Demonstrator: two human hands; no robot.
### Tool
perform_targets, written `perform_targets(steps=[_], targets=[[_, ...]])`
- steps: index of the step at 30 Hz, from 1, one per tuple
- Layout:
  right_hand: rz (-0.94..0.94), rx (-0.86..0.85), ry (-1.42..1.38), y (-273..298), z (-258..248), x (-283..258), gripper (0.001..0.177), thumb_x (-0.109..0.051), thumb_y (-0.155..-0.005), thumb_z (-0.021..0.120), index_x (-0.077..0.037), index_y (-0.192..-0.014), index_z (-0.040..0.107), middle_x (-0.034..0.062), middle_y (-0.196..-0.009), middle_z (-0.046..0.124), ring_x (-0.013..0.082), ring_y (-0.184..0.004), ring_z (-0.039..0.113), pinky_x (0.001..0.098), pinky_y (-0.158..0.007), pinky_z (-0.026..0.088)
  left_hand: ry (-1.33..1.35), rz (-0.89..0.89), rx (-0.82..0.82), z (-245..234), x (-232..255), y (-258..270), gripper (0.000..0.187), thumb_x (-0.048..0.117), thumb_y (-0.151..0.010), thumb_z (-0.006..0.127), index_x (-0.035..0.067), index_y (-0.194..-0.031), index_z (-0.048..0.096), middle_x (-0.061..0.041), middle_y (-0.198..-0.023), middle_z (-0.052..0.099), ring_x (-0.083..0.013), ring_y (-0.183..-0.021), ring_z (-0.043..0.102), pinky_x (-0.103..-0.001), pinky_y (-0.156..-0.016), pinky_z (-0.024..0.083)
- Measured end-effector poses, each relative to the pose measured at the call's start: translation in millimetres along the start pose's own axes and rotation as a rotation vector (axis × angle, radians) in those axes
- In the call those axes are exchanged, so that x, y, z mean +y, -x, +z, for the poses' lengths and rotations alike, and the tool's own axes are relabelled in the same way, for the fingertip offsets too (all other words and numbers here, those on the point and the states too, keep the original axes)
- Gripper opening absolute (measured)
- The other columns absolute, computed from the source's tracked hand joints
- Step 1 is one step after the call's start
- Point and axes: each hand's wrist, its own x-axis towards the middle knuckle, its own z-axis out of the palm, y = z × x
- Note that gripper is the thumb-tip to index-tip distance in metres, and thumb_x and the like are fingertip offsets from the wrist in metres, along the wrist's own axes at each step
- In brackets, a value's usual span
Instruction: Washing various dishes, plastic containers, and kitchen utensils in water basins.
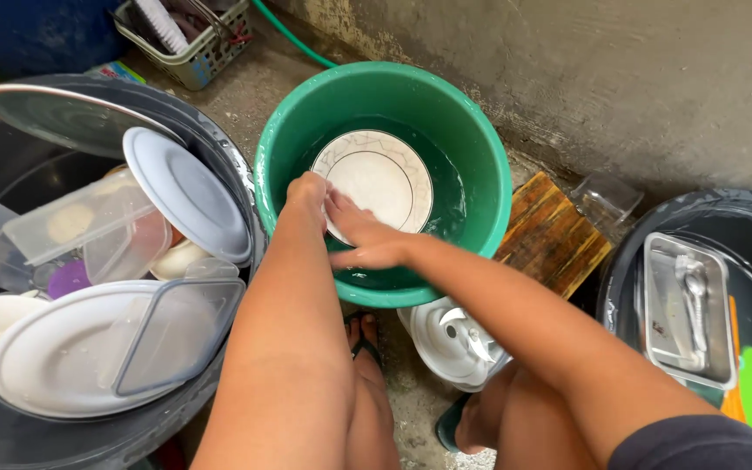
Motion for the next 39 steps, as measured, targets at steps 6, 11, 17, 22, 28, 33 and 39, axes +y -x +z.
perform_targets(steps=[6,11,17,22,28,33,39], targets=[[0.318,-0.16,0.494,19.7,-38.8,12.3,0.092,-0.079,-0.089,0.031,-0.028,-0.164,0.019,0.0228,-0.17,-0.001,0.0382,-0.157,0.0,0.0583,-0.124,0.004,0.18,0.105,-0.145,18.3,-53.2,-153.0,0.046,0.002,-0.085,0.053,-0.007,-0.129,0.065,-0.033,-0.13,0.07,-0.0487,-0.106,0.072,-0.063,-0.085,0.057],[0.338,0.098,0.228,-3.4,-19.1,66.5,0.083,-0.074,-0.096,0.025,-0.027,-0.164,0.023,0.0244,-0.17,0.001,0.0391,-0.159,-0.002,0.0582,-0.124,0.004,0.023,0.014,-0.099,29.0,-15.5,-25.6,0.043,0.008,-0.087,0.055,0.002,-0.13,0.062,-0.024,-0.131,0.061,-0.0443,-0.107,0.063,-0.069,-0.087,0.049],[0.511,0.258,0.608,0.4,-24.6,56.5,0.085,-0.058,-0.097,0.038,-0.013,-0.164,0.013,0.0214,-0.17,-0.004,0.0374,-0.156,-0.003,0.0585,-0.121,0.003,0.054,-0.048,-0.246,39.9,-24.6,-30.9,0.042,0.007,-0.088,0.058,-0.001,-0.129,0.058,-0.025,-0.128,0.065,-0.0447,-0.108,0.069,-0.069,-0.083,0.058],[0.207,0.22,0.009,0.1,-12.5,52.4,0.071,-0.051,-0.105,0.024,-0.013,-0.164,0.016,0.0148,-0.173,0.004,0.0343,-0.161,0.001,0.0592,-0.123,0.007,0.004,-0.031,-0.295,29.3,-27.7,-47.8,0.04,0.014,-0.091,0.064,-0.002,-0.128,0.059,-0.023,-0.127,0.065,-0.0425,-0.106,0.066,-0.065,-0.088,0.056],[0.168,-0.153,0.543,1.5,-21.3,62.4,0.059,-0.05,-0.106,0.02,-0.034,-0.162,0.027,0.0127,-0.175,0.006,0.038,-0.16,0.009,0.0498,-0.13,0.013,-0.021,-0.025,-0.02,10.4,-28.5,-63.0,0.036,-0.003,-0.084,0.05,0.0,-0.117,0.066,-0.022,-0.11,0.071,-0.0414,-0.088,0.073,-0.065,-0.074,0.057],[0.2,0.048,0.366,-10.9,9.3,60.9,0.068,-0.055,-0.109,0.029,-0.01,-0.16,0.028,0.0282,-0.172,0.001,0.046,-0.158,0.006,0.0492,-0.127,0.013,-0.192,0.016,-0.104,-1.7,-46.9,-122.6,0.03,-0.002,-0.083,0.054,-0.003,-0.112,0.065,-0.022,-0.105,0.067,-0.0431,-0.091,0.07,-0.064,-0.071,0.055],[0.209,-0.181,0.619,15.7,-44.5,-13.4,0.096,-0.058,-0.09,0.062,-0.003,-0.159,0.025,0.0199,-0.168,0.02,0.0345,-0.16,0.018,0.0449,-0.131,0.017,-0.35,0.081,0.005,2.6,-36.4,-102.5,0.03,0.0,-0.081,0.062,-0.005,-0.11,0.068,-0.023,-0.107,0.07,-0.0403,-0.097,0.071,-0.059,-0.077,0.055]])
